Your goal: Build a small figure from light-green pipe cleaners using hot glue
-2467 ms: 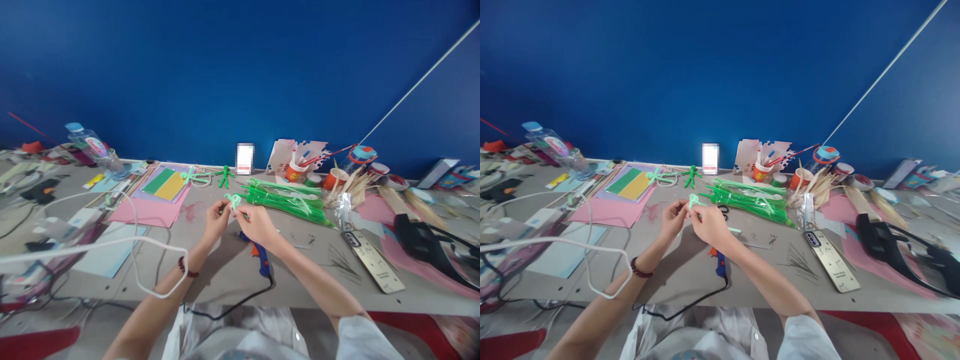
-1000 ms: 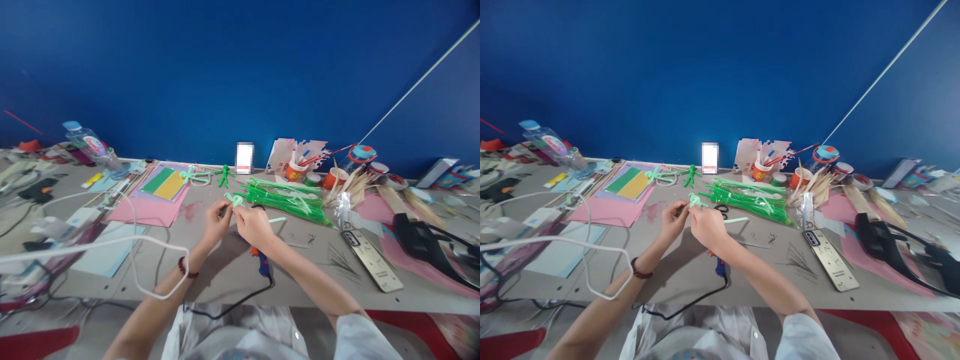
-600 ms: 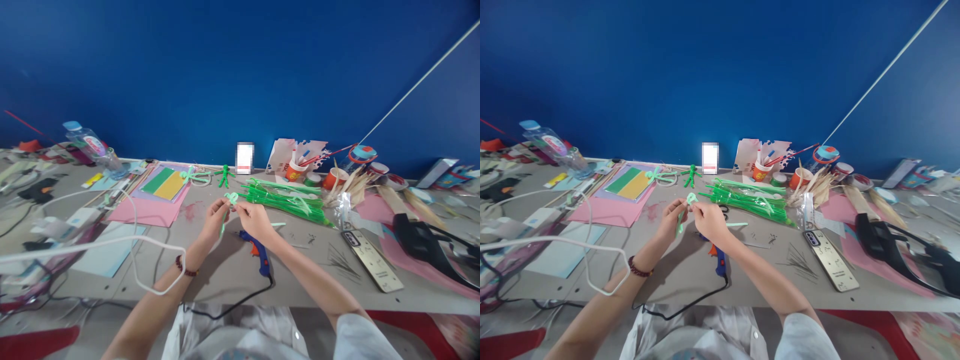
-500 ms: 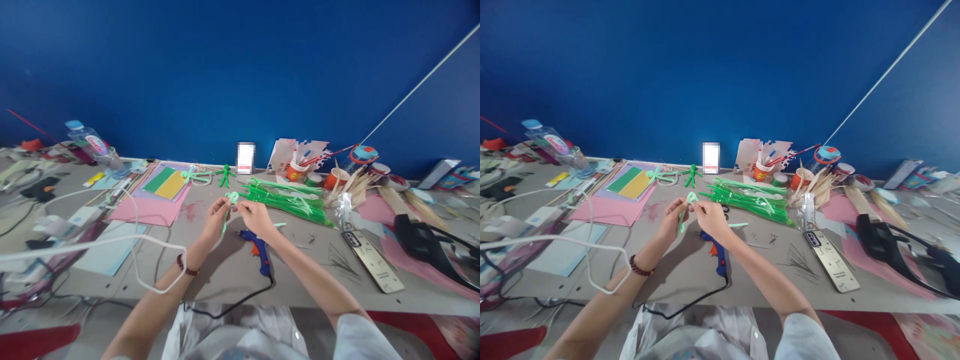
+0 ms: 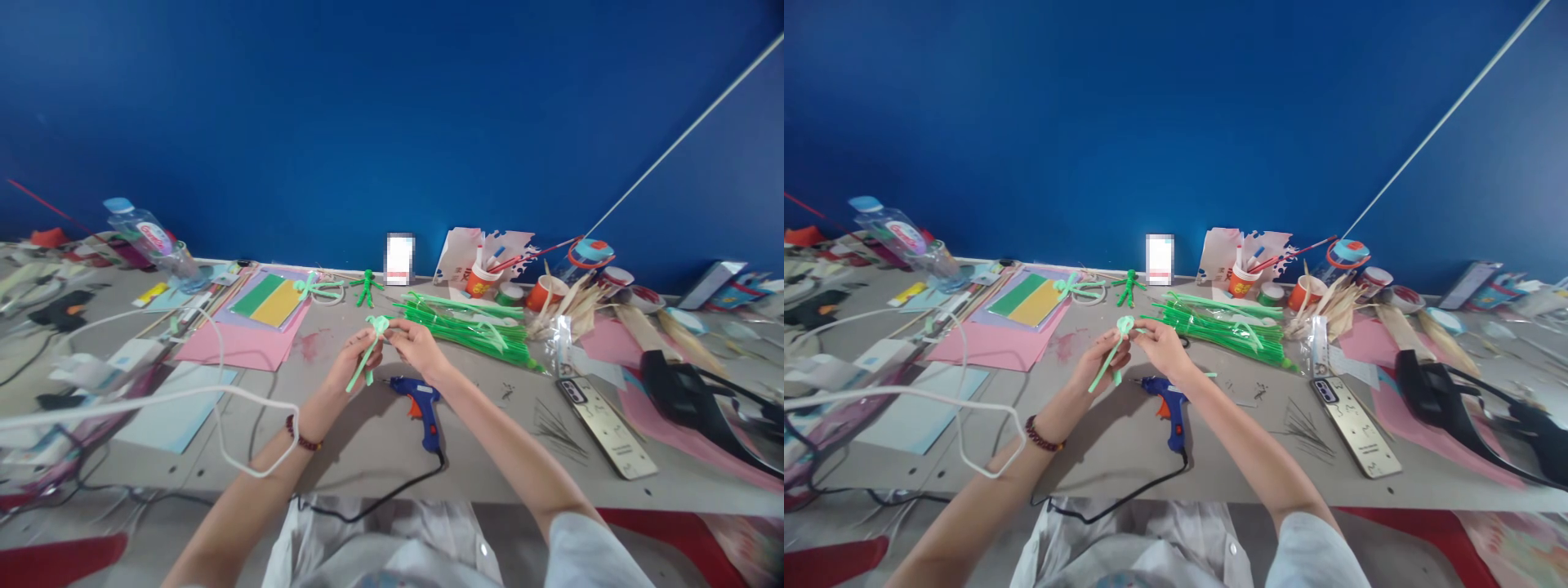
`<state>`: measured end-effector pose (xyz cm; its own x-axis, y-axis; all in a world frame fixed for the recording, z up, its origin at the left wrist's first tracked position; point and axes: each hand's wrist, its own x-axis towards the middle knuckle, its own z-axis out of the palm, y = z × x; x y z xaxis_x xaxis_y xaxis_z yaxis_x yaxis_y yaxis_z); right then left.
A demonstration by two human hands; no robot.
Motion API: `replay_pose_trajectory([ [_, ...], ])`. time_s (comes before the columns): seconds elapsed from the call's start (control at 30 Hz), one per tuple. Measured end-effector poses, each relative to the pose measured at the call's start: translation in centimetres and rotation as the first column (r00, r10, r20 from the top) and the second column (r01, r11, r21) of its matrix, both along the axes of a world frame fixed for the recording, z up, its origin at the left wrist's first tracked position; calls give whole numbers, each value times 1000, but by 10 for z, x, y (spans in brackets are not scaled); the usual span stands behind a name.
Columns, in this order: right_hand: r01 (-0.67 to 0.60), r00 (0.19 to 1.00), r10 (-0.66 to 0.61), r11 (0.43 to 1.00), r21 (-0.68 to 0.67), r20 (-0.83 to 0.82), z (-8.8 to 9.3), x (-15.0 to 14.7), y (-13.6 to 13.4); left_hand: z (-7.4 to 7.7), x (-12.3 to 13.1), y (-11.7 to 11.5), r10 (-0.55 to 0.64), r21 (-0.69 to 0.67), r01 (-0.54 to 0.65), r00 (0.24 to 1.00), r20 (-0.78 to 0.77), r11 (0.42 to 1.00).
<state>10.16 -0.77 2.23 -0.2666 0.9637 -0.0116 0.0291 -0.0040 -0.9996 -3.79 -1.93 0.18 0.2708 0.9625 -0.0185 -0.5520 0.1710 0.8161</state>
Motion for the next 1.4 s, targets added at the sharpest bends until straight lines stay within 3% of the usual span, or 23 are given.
replay_pose_trajectory([
  [0.07, 7, 999, -7, 1000, -17, -35, 0, 0, 1, 0, 0, 1, 36, 25, -34, 998, -58, 999],
  [0.17, 77, 995, -78, 997, 31, 61, 0, 1, 2, 0, -1, 2, 187, 133, -158, 950, -249, 978],
  [0.27, 128, 964, -162, 978, 164, 212, 0, 1, 0, 0, -1, 2, 462, 419, -272, 757, -462, 866],
  [0.33, 131, 947, -194, 961, 243, 257, 1, -1, -5, -1, -2, 1, 638, 628, -250, 564, -524, 737],
  [0.4, 118, 942, -204, 945, 305, 267, 2, -4, -11, -2, -2, 1, 741, 748, -177, 404, -537, 639],
  [0.47, 95, 940, -201, 930, 354, 275, 2, -7, -16, -5, -2, 0, 774, 788, -119, 323, -544, 604],
  [0.57, 86, 932, -211, 919, 386, 294, 3, -10, -20, -9, -2, 1, 769, 790, -68, 292, -568, 609],
  [0.73, 118, 940, -223, 922, 368, 258, 5, -10, -21, -10, 0, 3, 756, 782, -49, 299, -583, 622],
  [0.87, 109, 948, -207, 924, 366, 240, 5, -10, -22, -9, 1, 2, 735, 764, -74, 346, -583, 641],
  [1.03, 90, 948, -195, 923, 374, 252, 3, -10, -22, -7, 0, 4, 609, 625, -180, 534, -587, 760],
  [1.2, 97, 946, -195, 932, 348, 259, 1, -10, -20, -5, -2, 8, 450, 343, -316, 770, -453, 885],
  [1.3, 103, 948, -197, 933, 344, 249, 0, -10, -18, -4, -2, 8, 361, 174, -317, 851, -382, 932],
  [1.4, 109, 954, -195, 933, 344, 227, 0, -10, -18, -3, -2, 7, 309, 110, -289, 890, -334, 951],
])
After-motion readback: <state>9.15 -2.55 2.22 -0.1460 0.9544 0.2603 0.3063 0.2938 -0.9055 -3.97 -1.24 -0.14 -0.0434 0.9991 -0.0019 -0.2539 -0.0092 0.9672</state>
